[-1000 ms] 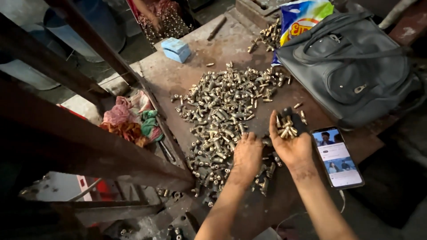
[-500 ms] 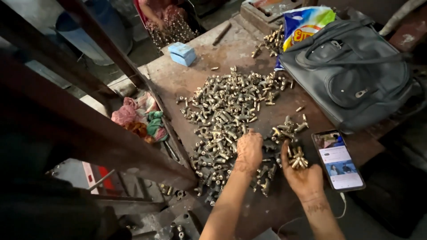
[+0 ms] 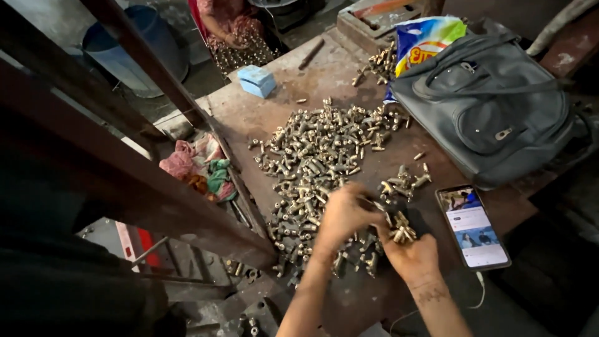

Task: Processing small brass fittings using a drill press machine and sorting them on a workbench.

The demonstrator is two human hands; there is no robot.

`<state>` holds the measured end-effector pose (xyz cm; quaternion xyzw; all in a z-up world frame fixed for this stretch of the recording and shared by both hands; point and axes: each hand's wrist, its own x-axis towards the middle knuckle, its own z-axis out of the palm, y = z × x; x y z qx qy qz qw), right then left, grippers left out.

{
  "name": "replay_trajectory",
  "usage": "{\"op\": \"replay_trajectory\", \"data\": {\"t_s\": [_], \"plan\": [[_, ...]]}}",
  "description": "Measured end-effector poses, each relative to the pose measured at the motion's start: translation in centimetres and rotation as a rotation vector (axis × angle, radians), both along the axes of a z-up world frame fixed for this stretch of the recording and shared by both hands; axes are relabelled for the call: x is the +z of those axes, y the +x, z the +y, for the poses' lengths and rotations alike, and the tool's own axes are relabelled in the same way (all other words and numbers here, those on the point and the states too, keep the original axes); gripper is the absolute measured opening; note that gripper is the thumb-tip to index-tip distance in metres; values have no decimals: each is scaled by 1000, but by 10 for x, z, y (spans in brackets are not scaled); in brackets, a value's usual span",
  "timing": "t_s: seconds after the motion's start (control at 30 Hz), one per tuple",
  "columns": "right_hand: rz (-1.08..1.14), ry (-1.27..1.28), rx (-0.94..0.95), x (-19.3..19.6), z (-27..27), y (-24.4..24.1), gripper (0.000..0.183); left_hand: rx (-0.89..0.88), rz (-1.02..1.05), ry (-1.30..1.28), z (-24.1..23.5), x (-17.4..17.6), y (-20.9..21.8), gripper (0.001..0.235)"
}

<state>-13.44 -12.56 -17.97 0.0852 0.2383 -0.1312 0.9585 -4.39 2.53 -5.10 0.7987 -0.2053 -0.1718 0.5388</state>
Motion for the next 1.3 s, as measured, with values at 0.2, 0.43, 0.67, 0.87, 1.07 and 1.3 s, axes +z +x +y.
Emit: {"op": "replay_trajectory", "data": {"t_s": [0.2, 0.43, 0.67, 0.87, 1.07, 1.3], "plan": [[-199, -378, 150, -18, -9, 11, 38, -275, -280, -103, -13, 31, -26, 34], [-124, 293, 64, -2, -32, 13, 48, -148, -674, 492, -16, -64, -9, 13], [-128, 344, -6, 4, -33, 2, 50, -281, -982, 625, -29, -88, -17, 9], [-91, 211, 38, -6, -39, -6, 43, -172, -536, 428, 4, -23, -7, 21], [-118, 363, 2, 7, -28, -15, 45, -264, -981, 777, 6, -98, -21, 11], [-93, 307, 24, -8, -30, -16, 44, -349, -964, 865, -3, -83, -27, 14]]}}
